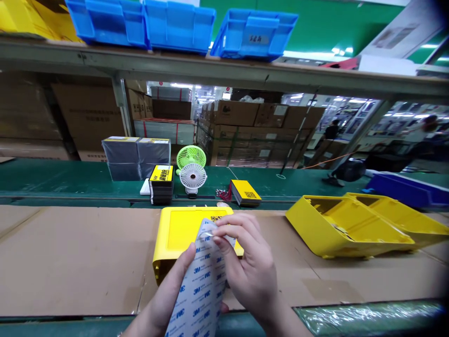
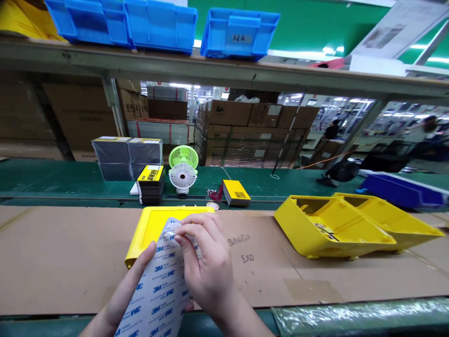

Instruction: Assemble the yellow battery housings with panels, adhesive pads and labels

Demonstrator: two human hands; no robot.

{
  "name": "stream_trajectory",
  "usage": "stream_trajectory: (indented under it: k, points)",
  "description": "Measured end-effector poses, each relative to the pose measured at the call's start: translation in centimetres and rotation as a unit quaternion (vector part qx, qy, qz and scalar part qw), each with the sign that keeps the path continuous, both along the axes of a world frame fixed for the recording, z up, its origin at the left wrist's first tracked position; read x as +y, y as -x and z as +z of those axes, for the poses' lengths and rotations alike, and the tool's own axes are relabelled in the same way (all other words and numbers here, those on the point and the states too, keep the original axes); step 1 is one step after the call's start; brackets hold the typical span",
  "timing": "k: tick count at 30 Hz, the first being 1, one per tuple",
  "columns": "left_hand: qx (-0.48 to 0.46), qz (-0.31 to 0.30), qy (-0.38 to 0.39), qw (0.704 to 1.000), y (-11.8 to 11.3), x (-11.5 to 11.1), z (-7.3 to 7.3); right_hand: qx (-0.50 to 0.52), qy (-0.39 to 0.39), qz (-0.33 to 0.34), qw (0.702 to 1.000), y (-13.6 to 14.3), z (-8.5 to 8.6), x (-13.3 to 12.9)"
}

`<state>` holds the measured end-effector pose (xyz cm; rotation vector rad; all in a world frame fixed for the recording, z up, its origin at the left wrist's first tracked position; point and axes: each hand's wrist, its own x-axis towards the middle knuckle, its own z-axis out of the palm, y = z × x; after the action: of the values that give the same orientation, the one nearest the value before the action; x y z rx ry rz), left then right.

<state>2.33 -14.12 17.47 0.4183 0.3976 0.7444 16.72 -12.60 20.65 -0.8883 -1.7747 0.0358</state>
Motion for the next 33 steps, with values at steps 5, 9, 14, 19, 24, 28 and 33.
stream_trajectory:
  k: [5,9,14,19,24,28,33]
  points:
    - [0.095,0.025,-0.065,0.993,-0.2,-0.6,-0.7,-0.049,0.022,-0.037,0.998,0.0,0.7,-0.4]
    - [0.148,0.043,-0.1,0.983,-0.4,-0.8,-0.4,-0.045,0.024,-0.044,0.998,-0.2,0.8,-0.7]
    - [0.214,0.054,-0.149,0.964,-0.5,-1.3,0.5,-0.047,0.064,-0.016,0.997,-0.5,1.2,-0.4]
    - [0.226,0.049,-0.13,0.964,-0.6,-1.2,0.9,-0.056,0.129,0.032,0.99,-0.7,1.1,-0.4]
    - [0.138,0.032,-0.088,0.986,-0.3,-0.5,1.4,-0.023,0.106,0.026,0.994,-0.9,0.6,-0.6]
    - [0.108,0.017,-0.077,0.991,-0.2,-0.4,1.5,0.007,0.023,-0.033,0.999,-1.1,0.6,-0.8]
    - [0.079,0.02,-0.089,0.993,-0.4,-0.8,0.8,-0.059,-0.042,-0.04,0.997,-0.9,0.2,-0.8]
